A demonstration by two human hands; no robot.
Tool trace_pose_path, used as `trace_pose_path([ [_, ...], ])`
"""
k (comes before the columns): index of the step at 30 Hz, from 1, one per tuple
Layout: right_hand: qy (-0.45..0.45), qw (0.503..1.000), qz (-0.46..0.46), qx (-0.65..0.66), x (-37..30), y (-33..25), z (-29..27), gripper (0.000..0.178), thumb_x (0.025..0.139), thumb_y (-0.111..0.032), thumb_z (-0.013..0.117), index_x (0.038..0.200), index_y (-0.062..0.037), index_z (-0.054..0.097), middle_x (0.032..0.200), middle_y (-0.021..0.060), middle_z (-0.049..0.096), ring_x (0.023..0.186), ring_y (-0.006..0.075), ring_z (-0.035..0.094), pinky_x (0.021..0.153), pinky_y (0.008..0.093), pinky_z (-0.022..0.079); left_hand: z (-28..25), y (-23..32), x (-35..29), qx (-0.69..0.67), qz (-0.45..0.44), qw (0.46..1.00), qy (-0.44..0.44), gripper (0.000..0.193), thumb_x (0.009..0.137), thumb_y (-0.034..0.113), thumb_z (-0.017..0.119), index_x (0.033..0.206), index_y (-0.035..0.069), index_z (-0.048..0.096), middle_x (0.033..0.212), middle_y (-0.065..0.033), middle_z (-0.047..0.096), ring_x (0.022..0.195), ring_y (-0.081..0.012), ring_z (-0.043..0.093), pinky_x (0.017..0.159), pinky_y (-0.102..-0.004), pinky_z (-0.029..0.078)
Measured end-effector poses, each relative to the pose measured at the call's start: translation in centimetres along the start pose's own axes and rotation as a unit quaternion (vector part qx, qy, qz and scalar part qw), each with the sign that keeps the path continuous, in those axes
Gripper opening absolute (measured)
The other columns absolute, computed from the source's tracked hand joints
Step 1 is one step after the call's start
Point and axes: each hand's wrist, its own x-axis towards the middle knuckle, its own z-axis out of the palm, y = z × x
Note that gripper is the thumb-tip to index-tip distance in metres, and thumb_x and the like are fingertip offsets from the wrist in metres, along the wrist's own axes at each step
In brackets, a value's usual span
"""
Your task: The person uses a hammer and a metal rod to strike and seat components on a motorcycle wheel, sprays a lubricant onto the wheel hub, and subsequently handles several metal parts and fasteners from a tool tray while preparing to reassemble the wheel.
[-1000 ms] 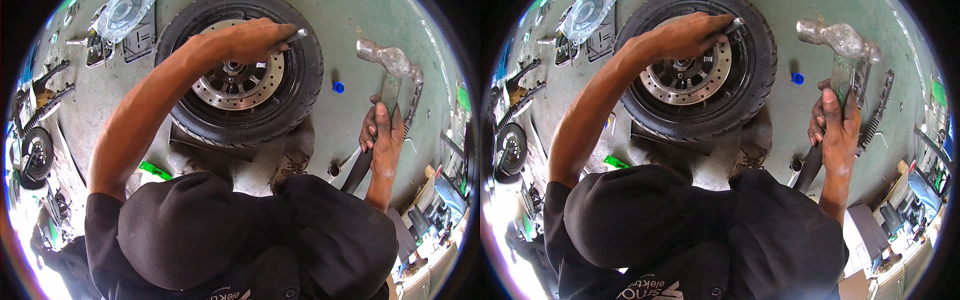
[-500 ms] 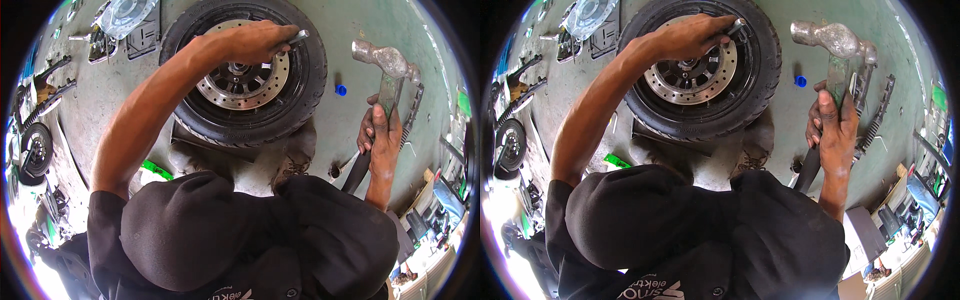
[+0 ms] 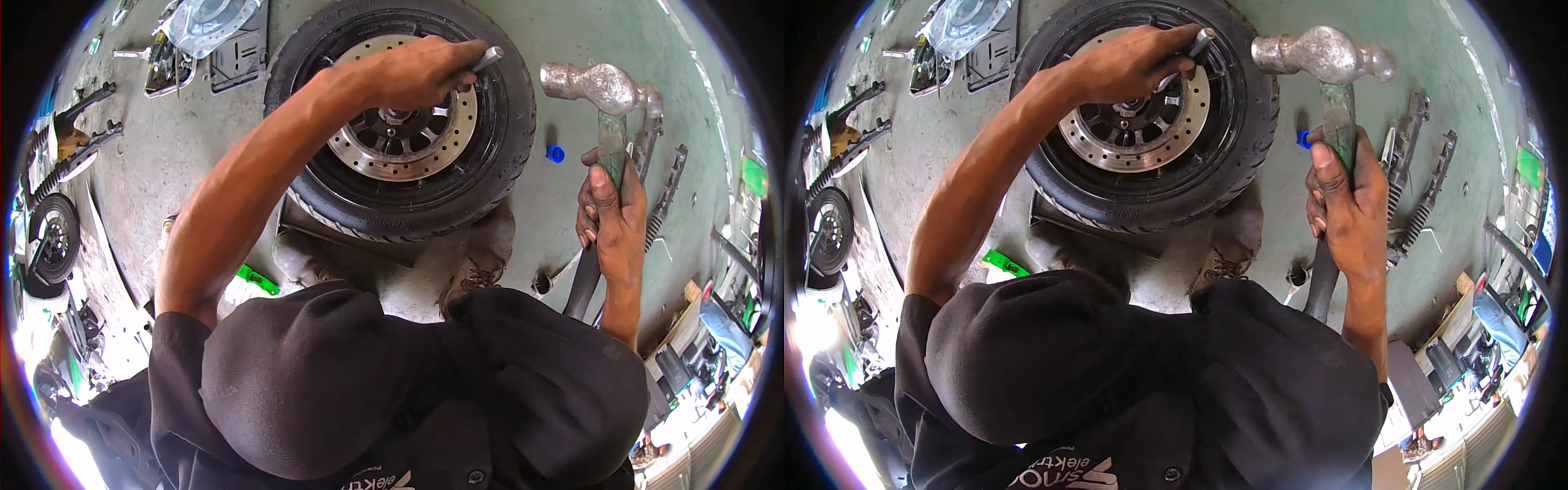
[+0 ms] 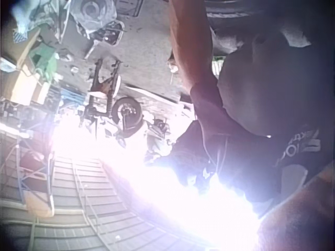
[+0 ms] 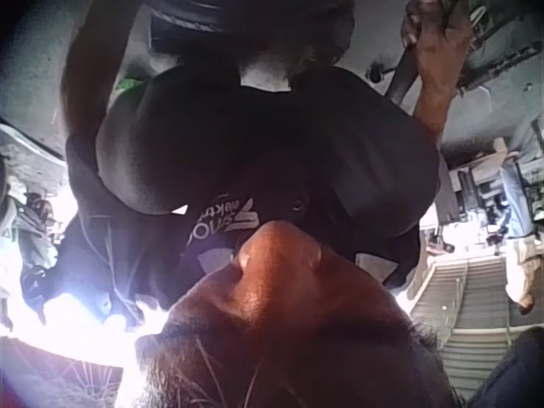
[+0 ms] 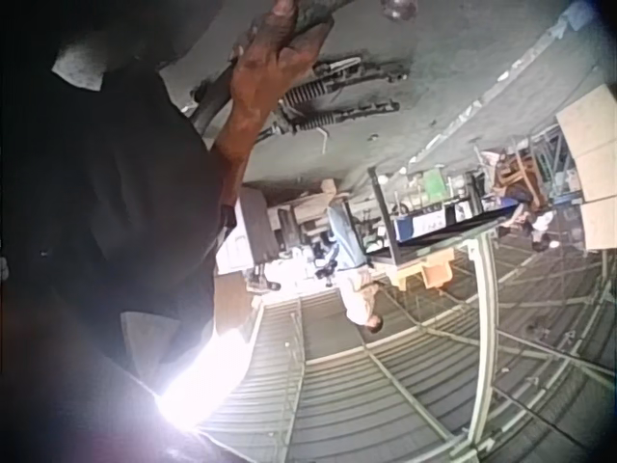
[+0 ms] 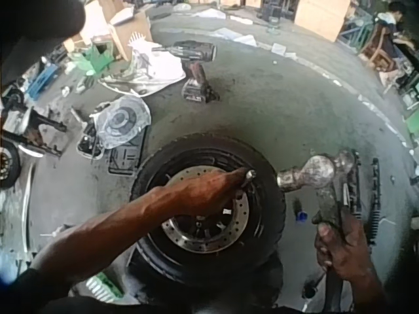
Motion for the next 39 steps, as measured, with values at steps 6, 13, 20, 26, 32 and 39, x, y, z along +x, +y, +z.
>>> trace_pose_path([
  [6, 0.003, 1.0, -0.001, -0.005, -0.2, 0.1, 0.3, 0.031, 0.098, -0.033, 0.059, 0.108, -0.0043, 0.052, 0.064, -0.0019, 0.043, 0.045, 0.0042, 0.037, 0.04, 0.0215, 0.03, 0.2, -0.3, 0.0, 0.019, 0.022, 1.0, 0.002, 0.05, 0.097, 0.023, 0.054, 0.138, -0.004, 0.042, 0.106, -0.0275, 0.063, 0.101, -0.0406, 0.061, 0.091, -0.0479, 0.047],
  [13, 0.001, 1.0, 0.003, -0.007, -0.3, 0.0, -0.4, 0.033, 0.098, -0.034, 0.058, 0.111, -0.0037, 0.052, 0.064, -0.0016, 0.043, 0.045, 0.0045, 0.037, 0.041, 0.0214, 0.031, -0.1, 0.0, 0.2, 0.043, 0.005, 0.999, -0.033, 0.048, 0.098, 0.023, 0.052, 0.138, -0.003, 0.042, 0.109, -0.0273, 0.063, 0.107, -0.0405, 0.059, 0.093, -0.0488, 0.045],
  [20, 0.058, 0.926, -0.324, 0.186, -0.4, -5.7, -6.2, 0.032, 0.101, -0.028, 0.047, 0.116, 0.0006, 0.051, 0.066, -0.0014, 0.043, 0.045, 0.0075, 0.038, 0.039, 0.0226, 0.036, 0.1, -0.1, 0.9, 0.028, 0.02, 0.998, -0.054, 0.046, 0.098, 0.021, 0.053, 0.135, -0.004, 0.043, 0.108, -0.0266, 0.063, 0.106, -0.0402, 0.059, 0.092, -0.049, 0.044],
  [26, 0.376, 0.87, -0.019, 0.32, -0.8, -0.9, -4.6, 0.032, 0.097, -0.024, 0.053, 0.116, 0.0026, 0.053, 0.069, 0.0034, 0.049, 0.05, 0.0093, 0.047, 0.04, 0.0263, 0.034, 0.3, 0.2, 1.4, 0.029, 0.046, 0.998, -0.043, 0.046, 0.096, 0.018, 0.054, 0.134, -0.005, 0.042, 0.104, -0.0272, 0.063, 0.102, -0.0428, 0.059, 0.089, -0.0495, 0.045],
  [32, 0.058, 0.995, -0.039, -0.074, 1.1, -2.0, 0.2, 0.04, 0.096, -0.035, 0.061, 0.115, -0.0005, 0.054, 0.064, -0.0014, 0.046, 0.042, 0.0062, 0.04, 0.038, 0.0233, 0.032, -1.4, -1.2, -0.3, -0.011, 0.031, 0.999, 0.003, 0.043, 0.096, 0.02, 0.057, 0.131, -0.004, 0.048, 0.106, -0.0271, 0.063, 0.098, -0.0451, 0.059, 0.084, -0.0526, 0.044],
  [39, 0.106, 0.991, -0.081, 0.027, 0.1, -2.0, -1.6, 0.032, 0.1, -0.031, 0.055, 0.11, -0.0004, 0.052, 0.062, -0.0024, 0.038, 0.042, 0.0043, 0.035, 0.037, 0.0232, 0.033, -0.3, 0.6, 1.4, 0.045, 0.076, 0.996, 0.007, 0.04, 0.096, 0.018, 0.055, 0.13, -0.002, 0.046, 0.096, -0.0241, 0.064, 0.095, -0.0415, 0.062, 0.084, -0.0495, 0.046],
])
